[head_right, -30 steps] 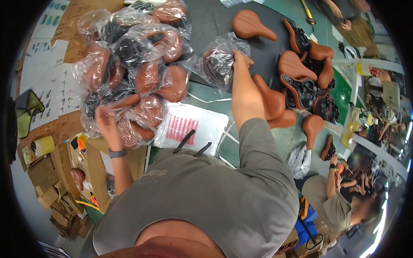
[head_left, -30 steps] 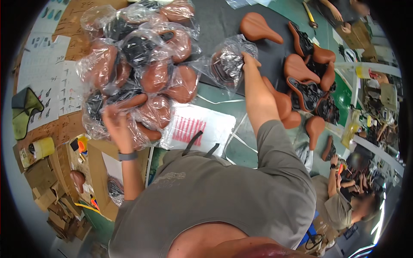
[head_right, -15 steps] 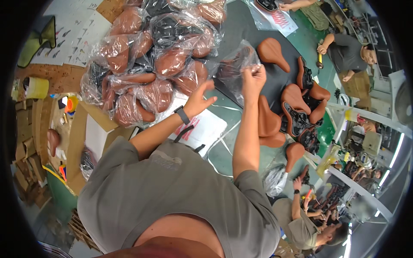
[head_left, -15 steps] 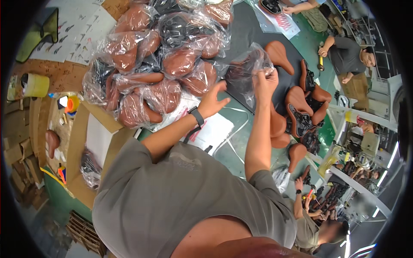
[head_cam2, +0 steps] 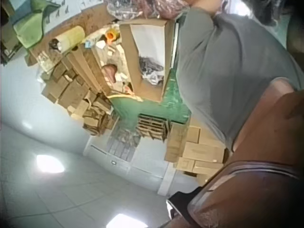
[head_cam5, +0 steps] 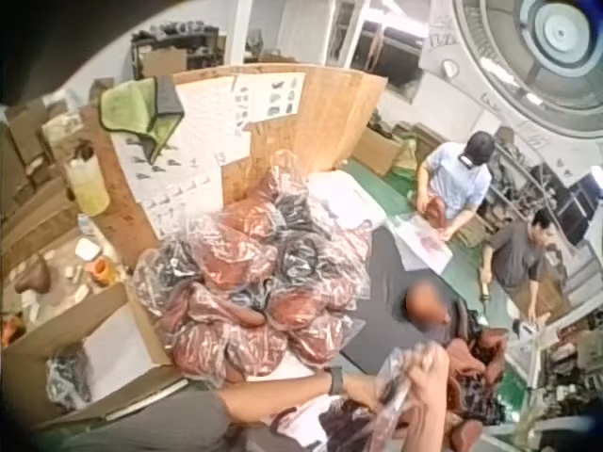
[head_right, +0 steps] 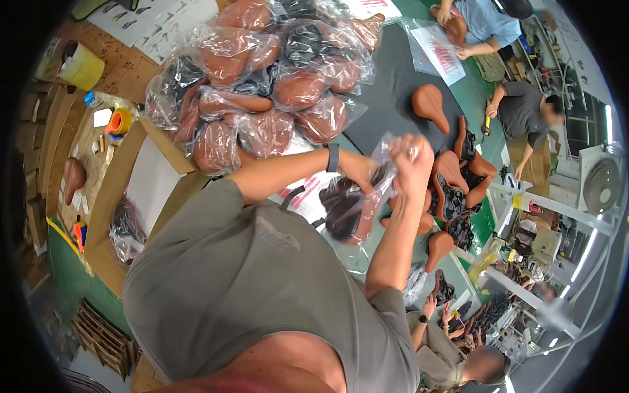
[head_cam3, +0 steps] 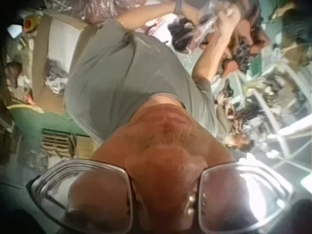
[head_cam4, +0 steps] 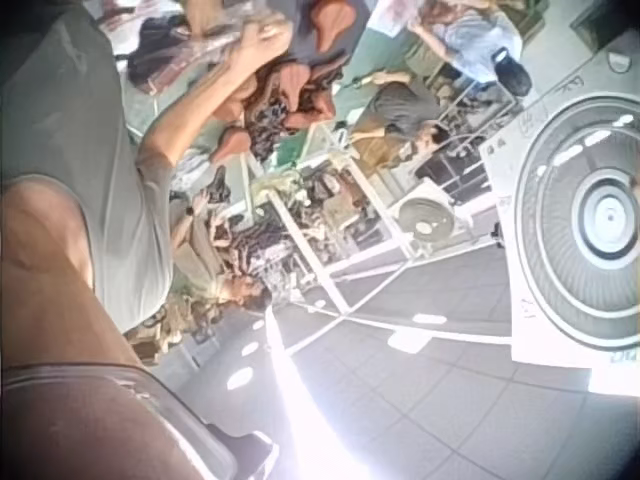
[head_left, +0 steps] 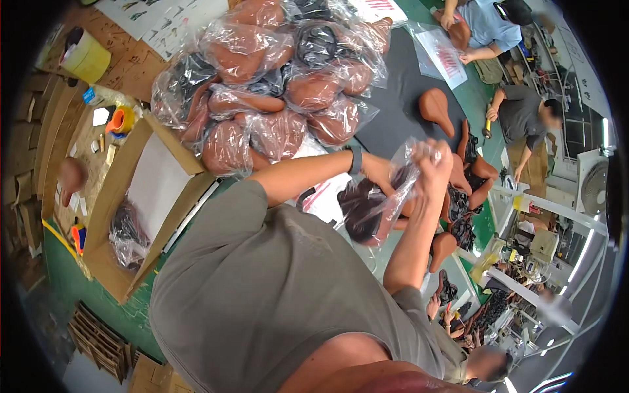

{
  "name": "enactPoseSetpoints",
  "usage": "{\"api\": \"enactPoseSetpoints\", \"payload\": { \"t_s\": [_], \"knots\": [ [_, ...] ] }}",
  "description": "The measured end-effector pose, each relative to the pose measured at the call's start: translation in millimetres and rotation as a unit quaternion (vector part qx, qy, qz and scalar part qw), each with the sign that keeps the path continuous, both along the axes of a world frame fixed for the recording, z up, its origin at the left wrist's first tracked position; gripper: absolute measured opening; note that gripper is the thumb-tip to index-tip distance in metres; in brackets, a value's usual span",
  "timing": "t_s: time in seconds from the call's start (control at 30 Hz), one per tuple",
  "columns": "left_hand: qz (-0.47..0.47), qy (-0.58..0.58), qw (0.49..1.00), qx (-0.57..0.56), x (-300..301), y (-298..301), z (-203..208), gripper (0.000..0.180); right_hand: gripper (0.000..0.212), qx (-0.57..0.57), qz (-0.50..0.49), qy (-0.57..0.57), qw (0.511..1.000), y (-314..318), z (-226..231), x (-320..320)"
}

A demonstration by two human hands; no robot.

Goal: Packaging bicycle seats into plastic bags and placing them into a shipping box.

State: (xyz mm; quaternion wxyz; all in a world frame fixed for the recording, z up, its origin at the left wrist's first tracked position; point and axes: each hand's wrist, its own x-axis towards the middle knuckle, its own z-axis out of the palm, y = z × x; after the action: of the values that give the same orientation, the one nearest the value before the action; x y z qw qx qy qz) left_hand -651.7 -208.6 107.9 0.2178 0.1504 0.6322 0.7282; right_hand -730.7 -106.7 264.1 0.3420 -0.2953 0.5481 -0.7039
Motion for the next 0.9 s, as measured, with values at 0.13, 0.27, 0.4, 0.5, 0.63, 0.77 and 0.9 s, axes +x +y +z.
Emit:
{"api": "enactPoseSetpoints", "payload": {
  "t_s": [0.13, 0.27, 0.4, 0.5, 0.63, 0.77, 0.9],
  "knots": [
    [0.153, -0.052, 0.952, 0.259, 76.6, 10.0, 39.8, 0.039, 0.039, -0.149, 0.149, 0.03, 0.977, -25.7, 21.3, 10.8],
    [0.588, 0.211, 0.78, 0.022, 129.4, -56.0, 109.7, 0.054, 0.05, 0.003, 0.029, 0.14, 0.99, -33.5, 66.2, 34.2],
    [0.653, 0.316, 0.632, -0.272, 151.8, -218.0, 130.2, 0.062, 0.049, -0.047, -0.022, 0.154, 0.987, 11.0, 46.8, 35.0],
    [0.685, 0.271, 0.386, -0.555, 158.8, -317.6, 108.6, 0.057, 0.036, 0.067, -0.076, 0.058, 0.993, 61.8, -21.3, 40.6],
    [0.663, 0.082, 0.416, -0.617, 185.9, -395.9, 18.4, 0.061, 0.029, 0.228, -0.078, 0.1, 0.965, 155.6, -125.3, 76.1],
    [0.648, 0.025, 0.404, -0.645, 188.3, -415.3, 11.3, 0.063, 0.038, 0.457, -0.091, 0.153, 0.871, 259.7, -191.0, 121.2],
    [0.565, 0.033, 0.259, -0.783, 215.0, -448.7, -11.7, 0.041, 0.053, 0.548, -0.182, 0.191, 0.794, 371.7, -300.4, 120.3]
  ]
}}
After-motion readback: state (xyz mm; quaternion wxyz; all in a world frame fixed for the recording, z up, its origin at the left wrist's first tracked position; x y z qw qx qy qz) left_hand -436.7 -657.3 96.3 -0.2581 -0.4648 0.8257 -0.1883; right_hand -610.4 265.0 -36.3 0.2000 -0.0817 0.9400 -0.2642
